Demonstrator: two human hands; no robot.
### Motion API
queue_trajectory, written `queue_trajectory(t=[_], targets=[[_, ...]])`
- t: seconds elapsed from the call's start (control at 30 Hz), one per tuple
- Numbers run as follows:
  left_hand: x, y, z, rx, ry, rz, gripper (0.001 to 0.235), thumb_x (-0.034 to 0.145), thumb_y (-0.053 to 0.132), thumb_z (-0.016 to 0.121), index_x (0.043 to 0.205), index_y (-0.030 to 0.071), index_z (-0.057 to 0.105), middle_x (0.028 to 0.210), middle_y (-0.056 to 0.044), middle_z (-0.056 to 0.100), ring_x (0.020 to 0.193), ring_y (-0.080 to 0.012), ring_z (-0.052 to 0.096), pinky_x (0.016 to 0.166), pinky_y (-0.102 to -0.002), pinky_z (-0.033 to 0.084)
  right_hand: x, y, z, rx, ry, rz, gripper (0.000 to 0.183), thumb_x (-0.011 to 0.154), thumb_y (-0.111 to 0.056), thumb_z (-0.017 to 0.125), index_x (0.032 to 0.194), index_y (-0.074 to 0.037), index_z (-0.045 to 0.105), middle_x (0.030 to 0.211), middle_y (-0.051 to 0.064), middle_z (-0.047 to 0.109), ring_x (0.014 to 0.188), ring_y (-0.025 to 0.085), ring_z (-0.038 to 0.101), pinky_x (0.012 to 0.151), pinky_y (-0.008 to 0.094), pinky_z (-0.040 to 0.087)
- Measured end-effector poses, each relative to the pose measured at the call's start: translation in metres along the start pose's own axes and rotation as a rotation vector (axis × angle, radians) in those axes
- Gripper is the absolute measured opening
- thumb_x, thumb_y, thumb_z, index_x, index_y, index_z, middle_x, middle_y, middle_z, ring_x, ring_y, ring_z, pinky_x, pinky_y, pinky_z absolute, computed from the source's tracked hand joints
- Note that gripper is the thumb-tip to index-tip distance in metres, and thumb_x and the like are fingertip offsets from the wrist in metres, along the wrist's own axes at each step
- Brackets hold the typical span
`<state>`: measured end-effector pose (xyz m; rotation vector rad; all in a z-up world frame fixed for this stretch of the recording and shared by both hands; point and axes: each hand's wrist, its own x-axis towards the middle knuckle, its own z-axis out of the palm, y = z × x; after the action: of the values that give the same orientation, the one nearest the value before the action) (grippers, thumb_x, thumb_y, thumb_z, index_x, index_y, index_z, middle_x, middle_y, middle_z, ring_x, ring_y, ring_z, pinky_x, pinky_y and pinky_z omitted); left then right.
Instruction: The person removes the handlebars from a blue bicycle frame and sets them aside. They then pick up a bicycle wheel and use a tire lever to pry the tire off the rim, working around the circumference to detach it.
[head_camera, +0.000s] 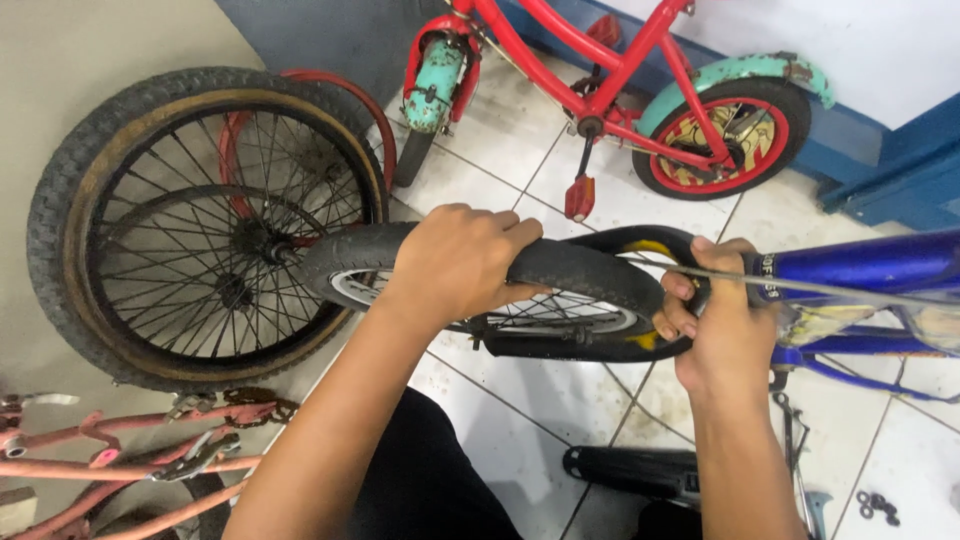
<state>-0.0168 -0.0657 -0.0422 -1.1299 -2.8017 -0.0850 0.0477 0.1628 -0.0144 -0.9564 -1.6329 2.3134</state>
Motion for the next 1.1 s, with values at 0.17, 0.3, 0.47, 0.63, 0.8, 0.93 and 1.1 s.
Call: queue_trajectory(t=[0.17,0.3,0.47,0.63,0.8,0.93,1.1], targets=[[-0.001,0.001,-0.001,0.044,0.004,0.011,0.062,0.085,0.076,0.07,0.102,0.017,0.063,0.075,0.001,0.065,0.06,-0.0324,0.065,0.051,-0.045,0.047,0.001,0.001,-0.002,-0.025,0.036,0.006,0.032,0.097,-0.026,0.067,0.078,-0.02,0.041,0.062,0.004,0.039,0.041,0.009,0.026,0.042,0.027,0.02],[-0.003,0.002,-0.007,0.051,0.02,0.021,0.06,0.085,0.075,0.071,0.098,0.017,0.064,0.07,0.002,0.062,0.056,-0.0301,0.062,0.048,-0.043,0.044,-0.002,-0.001,-0.005,-0.008,0.001,0.02,0.033,0.096,-0.024,0.065,0.077,-0.022,0.038,0.062,0.002,0.038,0.042,0.008,0.026,0.043,0.027,0.021],[-0.005,-0.001,-0.005,0.033,-0.007,0.016,0.059,0.086,0.074,0.068,0.1,0.017,0.063,0.075,0.0,0.066,0.06,-0.0331,0.066,0.051,-0.046,0.048,0.001,0.002,-0.005,-0.006,0.0,0.011,0.038,0.095,-0.025,0.067,0.075,-0.023,0.034,0.06,0.002,0.04,0.039,0.007,0.026,0.041,0.026,0.022],[-0.008,-0.003,-0.001,0.054,0.022,0.019,0.059,0.083,0.073,0.075,0.099,0.017,0.062,0.071,0.002,0.061,0.057,-0.028,0.063,0.053,-0.041,0.047,-0.002,0.002,0.0,0.006,0.058,0.003,0.031,0.096,-0.023,0.066,0.082,-0.022,0.038,0.061,0.002,0.037,0.043,0.009,0.028,0.043,0.026,0.022],[-0.012,0.003,0.0,0.031,0.063,0.008,0.059,0.084,0.073,0.074,0.097,0.016,0.063,0.07,0.002,0.06,0.055,-0.0273,0.061,0.051,-0.042,0.046,-0.002,0.002,0.001,0.007,0.079,0.005,0.031,0.097,-0.023,0.066,0.084,-0.021,0.038,0.061,0.002,0.037,0.041,0.008,0.027,0.042,0.026,0.021],[-0.016,0.004,-0.003,0.039,0.047,-0.015,0.056,0.083,0.069,0.076,0.097,0.017,0.061,0.074,0.001,0.063,0.062,-0.0284,0.064,0.057,-0.043,0.048,-0.003,0.002,0.002,0.004,0.081,0.0,0.031,0.097,-0.025,0.067,0.083,-0.022,0.039,0.062,0.002,0.035,0.044,0.008,0.03,0.042,0.025,0.02],[-0.018,0.0,-0.001,0.037,0.078,-0.014,0.056,0.081,0.068,0.079,0.094,0.016,0.061,0.069,0.002,0.06,0.057,-0.0278,0.062,0.053,-0.042,0.046,0.001,0.002,0.005,-0.003,0.079,-0.008,0.034,0.097,-0.024,0.067,0.08,-0.022,0.038,0.061,0.003,0.036,0.043,0.009,0.029,0.042,0.026,0.02]])
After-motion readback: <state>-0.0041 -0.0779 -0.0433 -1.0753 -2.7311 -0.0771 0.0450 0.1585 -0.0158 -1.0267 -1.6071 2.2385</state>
